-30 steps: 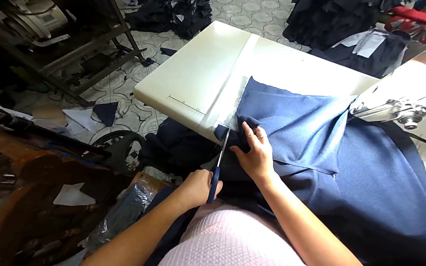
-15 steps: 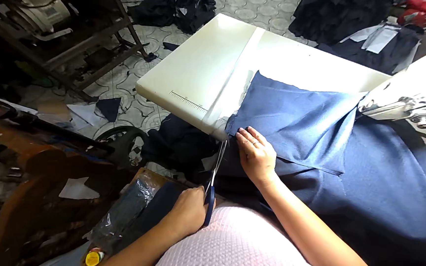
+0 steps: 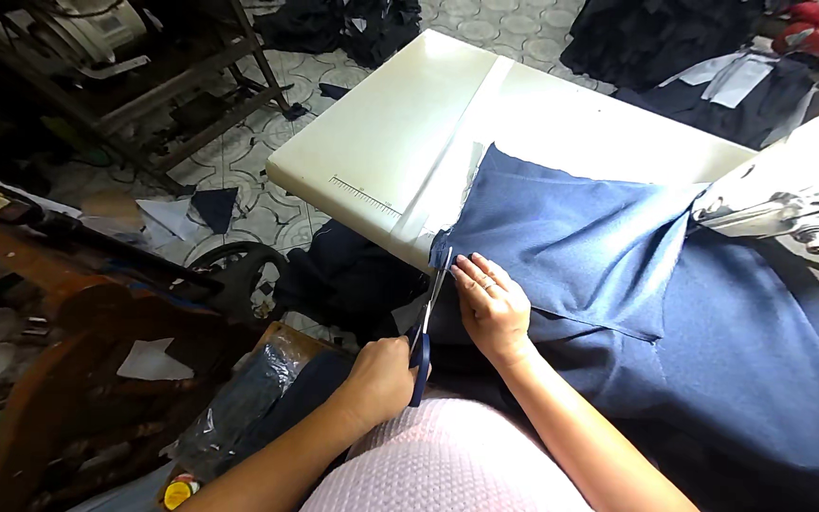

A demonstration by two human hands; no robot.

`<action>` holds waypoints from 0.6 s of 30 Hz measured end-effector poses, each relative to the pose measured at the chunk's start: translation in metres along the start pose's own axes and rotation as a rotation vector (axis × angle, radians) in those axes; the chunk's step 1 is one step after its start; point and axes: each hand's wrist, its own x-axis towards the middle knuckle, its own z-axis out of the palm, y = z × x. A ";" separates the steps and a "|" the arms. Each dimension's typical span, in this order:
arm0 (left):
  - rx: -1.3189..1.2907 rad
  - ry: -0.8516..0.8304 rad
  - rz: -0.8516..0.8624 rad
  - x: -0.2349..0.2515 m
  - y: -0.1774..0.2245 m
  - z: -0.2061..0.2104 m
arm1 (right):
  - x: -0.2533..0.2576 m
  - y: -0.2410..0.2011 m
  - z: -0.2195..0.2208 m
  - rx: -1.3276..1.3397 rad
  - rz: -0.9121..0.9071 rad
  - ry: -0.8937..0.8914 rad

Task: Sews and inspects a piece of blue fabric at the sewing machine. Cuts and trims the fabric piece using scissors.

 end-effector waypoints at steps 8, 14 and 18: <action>-0.200 -0.052 0.102 0.005 -0.016 0.002 | 0.001 0.000 0.000 0.004 -0.007 0.006; -0.303 -0.034 0.106 0.005 -0.017 0.006 | -0.001 0.001 0.001 0.003 -0.004 0.001; -0.370 -0.042 0.081 0.002 -0.015 0.010 | -0.001 0.001 0.002 -0.003 -0.013 0.008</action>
